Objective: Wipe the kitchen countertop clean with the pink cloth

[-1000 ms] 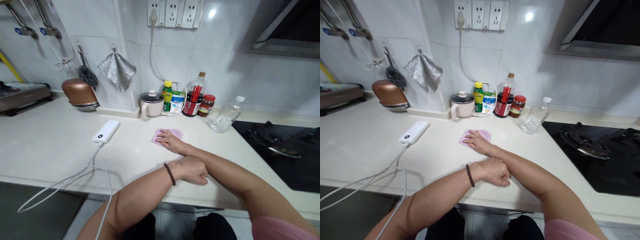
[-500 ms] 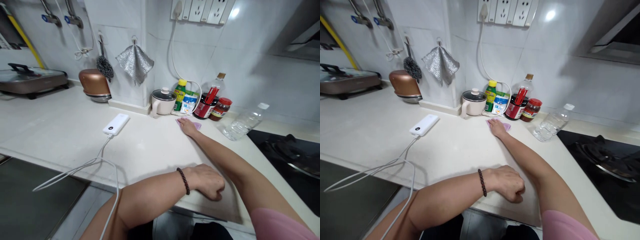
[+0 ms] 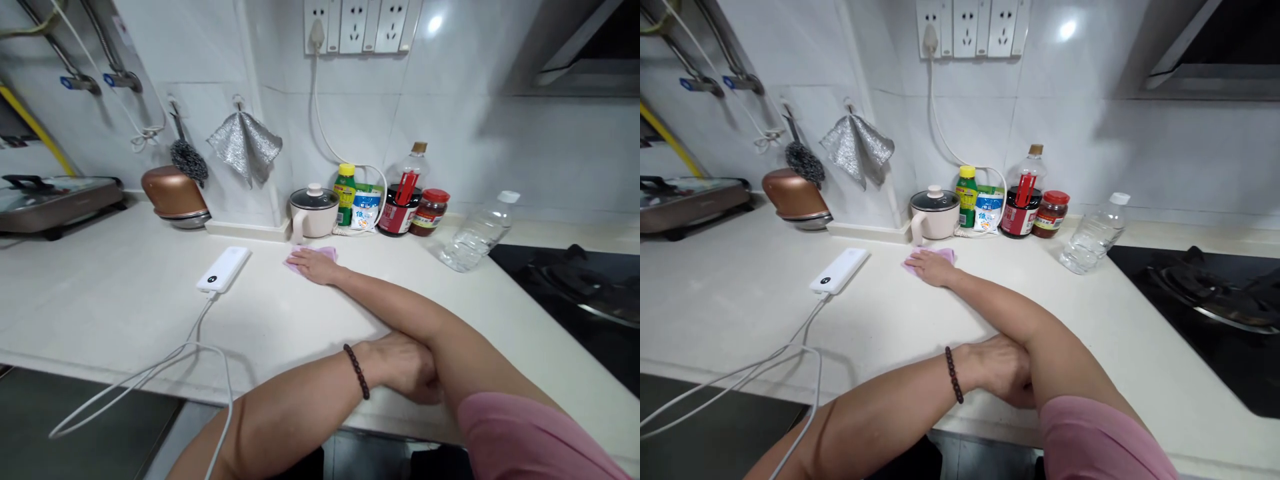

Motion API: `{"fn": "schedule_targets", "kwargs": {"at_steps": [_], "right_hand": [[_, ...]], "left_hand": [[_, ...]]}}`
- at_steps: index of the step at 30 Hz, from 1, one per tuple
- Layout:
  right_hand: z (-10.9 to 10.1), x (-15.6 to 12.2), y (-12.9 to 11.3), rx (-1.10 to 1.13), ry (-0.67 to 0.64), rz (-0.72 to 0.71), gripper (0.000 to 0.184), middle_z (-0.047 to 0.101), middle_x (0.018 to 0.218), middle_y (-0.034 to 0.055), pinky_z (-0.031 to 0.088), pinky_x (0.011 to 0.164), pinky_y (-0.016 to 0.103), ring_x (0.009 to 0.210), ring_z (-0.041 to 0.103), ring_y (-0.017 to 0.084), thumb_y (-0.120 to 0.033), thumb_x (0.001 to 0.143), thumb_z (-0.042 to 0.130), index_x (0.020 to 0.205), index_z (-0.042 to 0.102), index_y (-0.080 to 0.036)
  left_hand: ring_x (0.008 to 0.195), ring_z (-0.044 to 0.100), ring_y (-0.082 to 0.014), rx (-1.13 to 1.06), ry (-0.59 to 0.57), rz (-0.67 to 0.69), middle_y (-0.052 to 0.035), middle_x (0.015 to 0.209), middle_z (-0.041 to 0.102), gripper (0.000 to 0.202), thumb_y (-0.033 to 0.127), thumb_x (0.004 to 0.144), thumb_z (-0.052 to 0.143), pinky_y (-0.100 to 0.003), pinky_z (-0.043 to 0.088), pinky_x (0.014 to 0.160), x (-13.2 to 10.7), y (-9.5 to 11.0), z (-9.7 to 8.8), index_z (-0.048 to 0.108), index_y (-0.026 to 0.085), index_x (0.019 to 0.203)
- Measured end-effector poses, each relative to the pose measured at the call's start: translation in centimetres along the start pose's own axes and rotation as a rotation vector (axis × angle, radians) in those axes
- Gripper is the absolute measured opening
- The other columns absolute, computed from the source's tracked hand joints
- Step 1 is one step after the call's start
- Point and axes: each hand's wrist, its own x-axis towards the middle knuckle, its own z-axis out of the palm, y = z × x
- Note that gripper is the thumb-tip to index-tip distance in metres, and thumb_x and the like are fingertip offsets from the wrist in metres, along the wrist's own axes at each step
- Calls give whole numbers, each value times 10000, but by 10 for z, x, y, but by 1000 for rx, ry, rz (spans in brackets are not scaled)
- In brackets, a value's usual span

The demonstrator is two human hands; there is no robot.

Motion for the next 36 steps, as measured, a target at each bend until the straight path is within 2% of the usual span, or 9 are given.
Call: {"fn": "schedule_targets", "kwargs": {"at_steps": [4, 8, 11, 15, 20, 28, 31, 34, 36], "right_hand": [[-34, -69, 69, -38, 39, 198, 488, 518, 1530, 36, 224, 1277, 431, 1468, 397, 189, -320, 1033, 321, 1450, 556, -229], [-65, -156, 127, -160, 78, 470, 507, 504, 1542, 40, 208, 1273, 354, 1471, 385, 165, -306, 1039, 289, 1469, 534, -195], [-79, -203, 148, -200, 108, 603, 523, 510, 1528, 129, 217, 1258, 365, 1465, 391, 195, -257, 1029, 279, 1453, 539, -95], [-85, -220, 154, -223, 145, 710, 529, 504, 1528, 155, 241, 1246, 391, 1460, 394, 210, -222, 1011, 273, 1446, 543, -91], [-70, -195, 122, -208, 125, 690, 512, 518, 1520, 132, 265, 1252, 420, 1453, 419, 245, -261, 1002, 319, 1433, 573, -151], [-10, -87, -18, 96, 50, -36, 482, 479, 1562, 54, 236, 1262, 510, 1493, 355, 236, -346, 1018, 368, 1460, 543, -262], [-3, -28, -30, 83, 6, -43, 502, 449, 1581, 76, 224, 1264, 502, 1503, 334, 244, -351, 1029, 330, 1476, 521, -228], [-1, 22, -27, 33, -52, -1, 524, 414, 1602, 89, 221, 1262, 499, 1510, 318, 273, -345, 1027, 323, 1501, 490, -193], [0, 43, -25, 10, -93, 13, 529, 399, 1612, 83, 225, 1259, 497, 1514, 307, 286, -338, 1025, 330, 1514, 473, -193]], "left_hand": [[706, 661, -184, 97, 3, -39, -25, 748, 727, 281, 418, 899, 566, -290, 433, 594, -5, 2, -12, 672, 218, 734], [672, 627, -158, 94, -13, -82, 11, 711, 694, 280, 419, 887, 581, -278, 368, 576, -5, 1, -15, 613, 226, 687], [655, 601, -149, 92, -13, -92, 12, 703, 681, 294, 425, 894, 570, -279, 342, 579, -2, -1, -15, 593, 220, 683], [636, 573, -151, 93, -35, -91, 9, 701, 667, 296, 426, 892, 556, -291, 312, 558, 1, 2, -16, 580, 220, 681], [645, 572, -172, 84, -118, -36, -1, 702, 654, 286, 415, 871, 566, -307, 323, 537, 5, 13, -10, 578, 227, 655], [651, 596, -201, 58, -201, 122, -29, 716, 670, 394, 556, 912, 550, -343, 445, 576, 16, 21, 13, 654, 237, 708], [901, 653, -257, 85, -107, 211, -63, 890, 727, 333, 521, 905, 586, -386, 525, 779, 17, 15, 19, 705, 223, 816], [1221, 561, -308, 116, 0, 307, -73, 1113, 715, 262, 459, 868, 657, -413, 467, 1023, 15, 7, 18, 740, 221, 935], [1286, 516, -318, 120, 6, 302, -73, 1174, 699, 263, 440, 862, 670, -415, 420, 1093, 12, 3, 14, 749, 212, 966]]}}
